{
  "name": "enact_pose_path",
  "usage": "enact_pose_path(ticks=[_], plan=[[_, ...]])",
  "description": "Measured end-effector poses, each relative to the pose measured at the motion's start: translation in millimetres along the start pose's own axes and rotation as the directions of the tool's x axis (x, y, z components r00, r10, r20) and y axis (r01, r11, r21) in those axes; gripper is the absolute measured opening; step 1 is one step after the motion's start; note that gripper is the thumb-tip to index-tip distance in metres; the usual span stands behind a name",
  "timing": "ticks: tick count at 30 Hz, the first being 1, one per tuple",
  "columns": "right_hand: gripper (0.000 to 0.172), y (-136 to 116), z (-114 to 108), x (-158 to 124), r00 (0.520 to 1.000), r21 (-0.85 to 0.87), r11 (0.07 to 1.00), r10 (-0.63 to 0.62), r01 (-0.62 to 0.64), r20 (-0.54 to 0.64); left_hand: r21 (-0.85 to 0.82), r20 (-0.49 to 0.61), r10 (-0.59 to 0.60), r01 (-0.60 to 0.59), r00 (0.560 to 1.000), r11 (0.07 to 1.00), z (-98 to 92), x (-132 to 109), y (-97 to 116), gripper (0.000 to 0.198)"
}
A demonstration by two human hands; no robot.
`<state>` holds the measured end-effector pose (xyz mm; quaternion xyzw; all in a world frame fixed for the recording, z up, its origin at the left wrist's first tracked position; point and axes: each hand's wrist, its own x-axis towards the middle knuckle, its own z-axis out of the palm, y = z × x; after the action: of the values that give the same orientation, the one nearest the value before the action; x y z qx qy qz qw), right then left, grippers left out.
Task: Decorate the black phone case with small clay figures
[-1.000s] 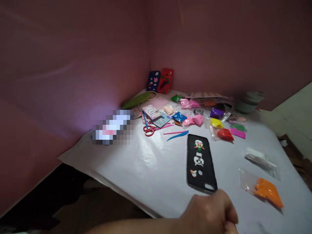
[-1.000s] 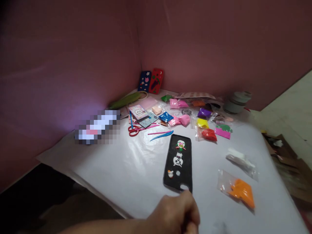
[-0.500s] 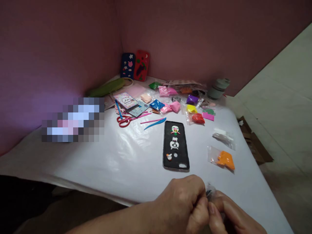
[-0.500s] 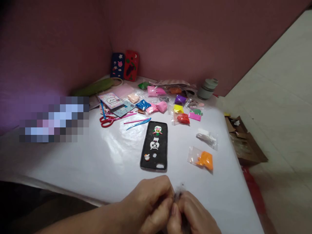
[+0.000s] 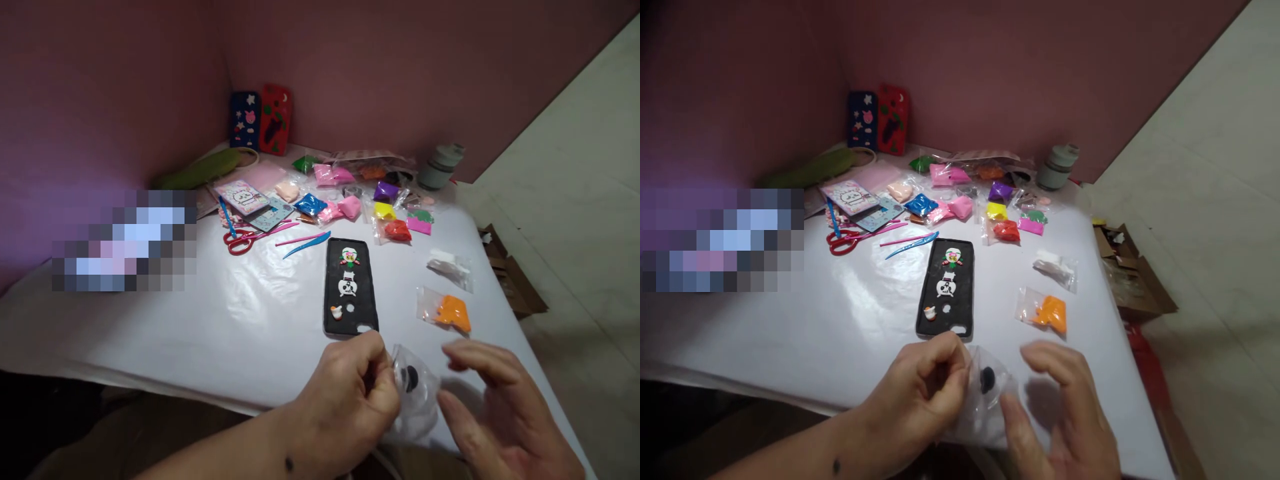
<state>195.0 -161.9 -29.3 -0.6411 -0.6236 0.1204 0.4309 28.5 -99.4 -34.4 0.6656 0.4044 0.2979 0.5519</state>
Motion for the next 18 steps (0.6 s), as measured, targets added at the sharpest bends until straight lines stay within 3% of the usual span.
enact_pose_path(ticks=[2, 3, 5, 7, 9, 11, 18], plan=[[0.045, 7.8, -3.4, 3.6, 0.979, 0.154, 0.982, 0.08, -0.11, 0.187, -0.071, 0.025, -0.028, 0.029, 0.999, 0.997, -0.7, -0.7, 0.4, 0.018], [0.048, 10.0, -3.5, 4.8, 0.945, 0.227, 0.953, 0.129, -0.202, 0.301, -0.099, 0.03, -0.034, 0.037, 0.999, 0.994, -0.8, -1.2, 0.4, 0.019], [0.039, 10.2, -0.4, 5.9, 0.855, 0.34, 0.848, 0.222, -0.407, 0.469, -0.15, 0.03, -0.045, 0.049, 0.999, 0.987, -0.8, -2.1, -0.3, 0.017], [0.026, 6.0, 5.9, 5.7, 0.784, 0.427, 0.703, 0.308, -0.57, 0.539, -0.207, 0.045, -0.047, 0.055, 0.998, 0.977, -0.8, -2.6, -1.7, 0.012], [0.021, 0.0, 12.5, 5.0, 0.742, 0.491, 0.568, 0.393, -0.66, 0.543, -0.233, 0.064, -0.04, 0.054, 0.997, 0.971, -1.3, -2.9, -2.9, 0.009], [0.022, -5.4, 17.0, 4.3, 0.726, 0.534, 0.492, 0.457, -0.688, 0.514, -0.182, 0.054, -0.011, 0.02, 0.998, 0.983, -2.7, -3.1, -2.6, 0.01], [0.026, -9.7, 18.3, 2.9, 0.765, 0.575, 0.506, 0.452, -0.643, 0.459, 0.096, 0.033, 0.119, -0.122, 0.992, 0.988, -10.3, -4.0, 5.7, 0.012]])
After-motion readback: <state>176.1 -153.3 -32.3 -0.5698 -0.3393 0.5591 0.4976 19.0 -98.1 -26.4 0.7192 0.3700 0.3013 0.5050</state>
